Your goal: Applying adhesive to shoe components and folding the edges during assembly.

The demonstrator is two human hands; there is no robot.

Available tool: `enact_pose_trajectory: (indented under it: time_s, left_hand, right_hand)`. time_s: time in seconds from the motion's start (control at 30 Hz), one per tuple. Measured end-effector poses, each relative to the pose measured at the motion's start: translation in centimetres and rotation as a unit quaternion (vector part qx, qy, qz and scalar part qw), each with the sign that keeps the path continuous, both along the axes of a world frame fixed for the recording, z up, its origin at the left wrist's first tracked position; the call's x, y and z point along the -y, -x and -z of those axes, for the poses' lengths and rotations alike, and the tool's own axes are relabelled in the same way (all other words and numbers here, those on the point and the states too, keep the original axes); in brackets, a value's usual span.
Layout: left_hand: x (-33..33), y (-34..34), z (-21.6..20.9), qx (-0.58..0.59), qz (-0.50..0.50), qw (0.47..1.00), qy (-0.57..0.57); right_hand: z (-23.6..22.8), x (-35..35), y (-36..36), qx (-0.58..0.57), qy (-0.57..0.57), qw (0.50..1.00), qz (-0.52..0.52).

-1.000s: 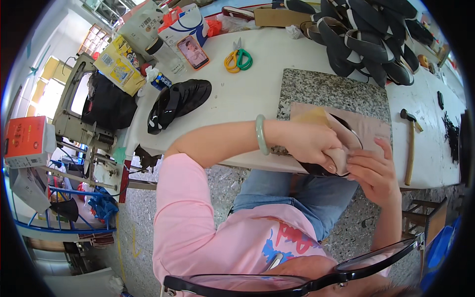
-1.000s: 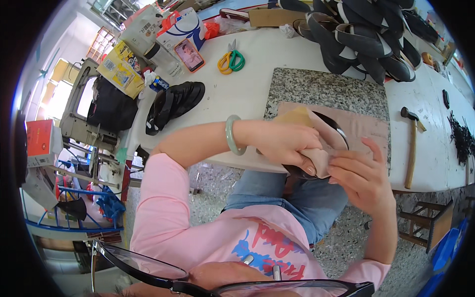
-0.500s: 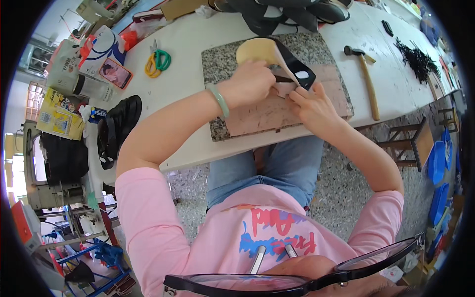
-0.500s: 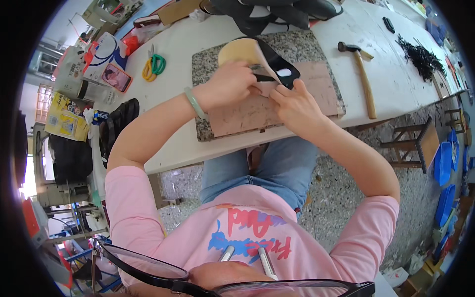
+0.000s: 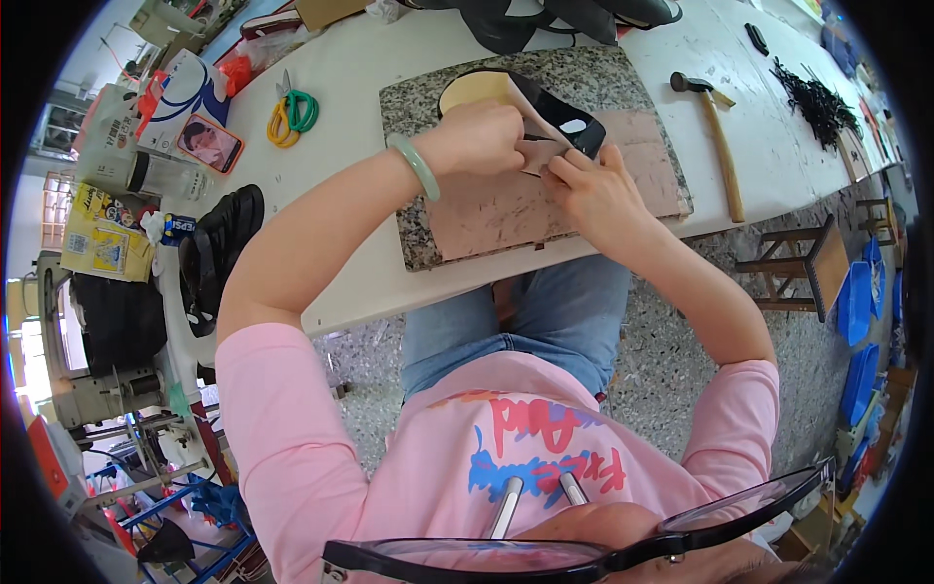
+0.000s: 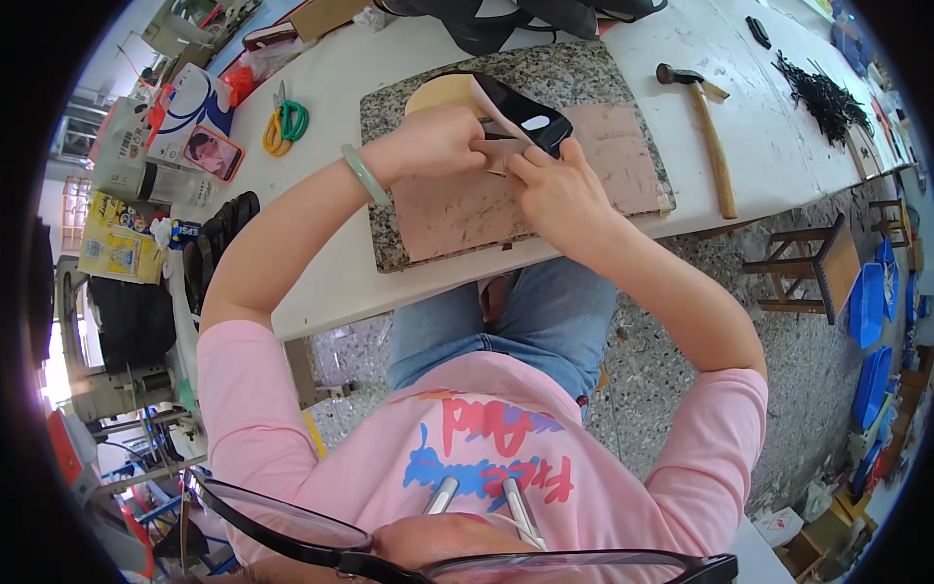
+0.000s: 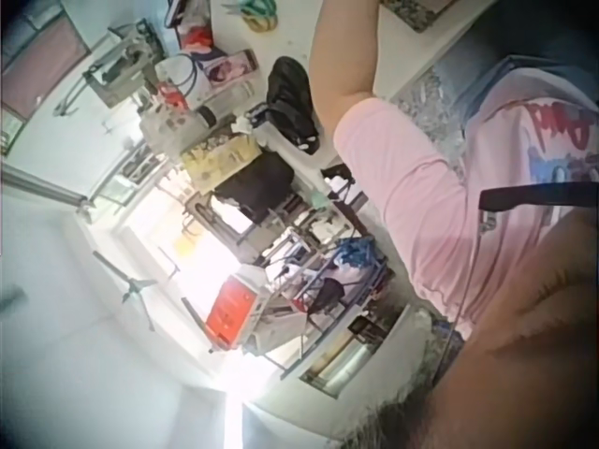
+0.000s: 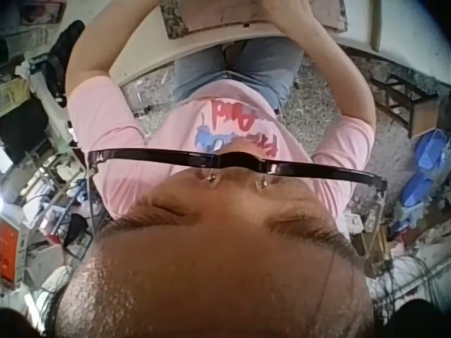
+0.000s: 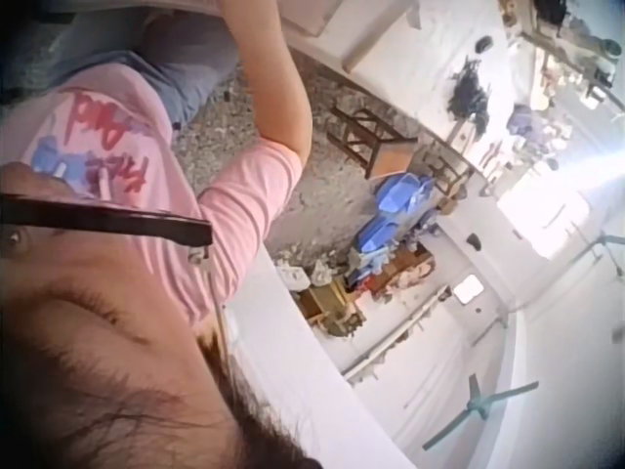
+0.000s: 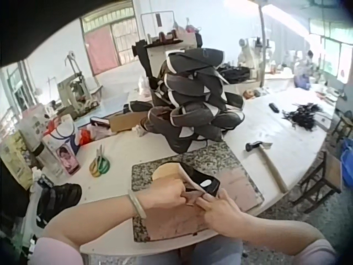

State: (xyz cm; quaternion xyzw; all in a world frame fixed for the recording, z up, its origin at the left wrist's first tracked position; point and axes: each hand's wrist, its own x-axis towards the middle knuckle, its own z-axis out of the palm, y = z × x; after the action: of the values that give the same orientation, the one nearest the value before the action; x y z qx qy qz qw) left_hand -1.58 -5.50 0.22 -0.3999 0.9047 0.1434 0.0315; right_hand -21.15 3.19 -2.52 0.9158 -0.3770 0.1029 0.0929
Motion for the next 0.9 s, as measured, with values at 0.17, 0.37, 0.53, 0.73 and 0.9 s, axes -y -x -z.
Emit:
enact_pose_trajectory:
  time_s: [0.17, 0.37, 0.53, 0.73, 0.9]
  left_hand:
    - [-0.8, 0.5, -0.2, 0.026, 0.032, 0.998, 0.052]
    - [-0.1, -0.6, -0.1, 0.02, 0.034, 0.998, 0.056]
    - [-0.6, -1.5, 0.2, -0.081, 0.121, 0.971, 0.189]
    - [-1.2, -1.4, 0.4, 0.04, 0.087, 0.983, 0.155]
    - [-0.9, -2.4, 0.2, 0.038, 0.017, 0.993, 0.109]
  right_hand:
    - [0.5, 0.6, -0.4, 0.043, -0.004, 0.999, -0.008]
    - [-0.2, 1.2, -0.7, 0.028, -0.054, 0.998, 0.002]
    - [0.6, 0.9, -2.0, 0.017, -0.015, 1.0, 0.022]
    - [1.3, 1.5, -2.6, 0.078, 0.013, 0.997, -0.009]
    - [0.7, 1.6, -2.8, 0.019, -0.039, 0.999, 0.013]
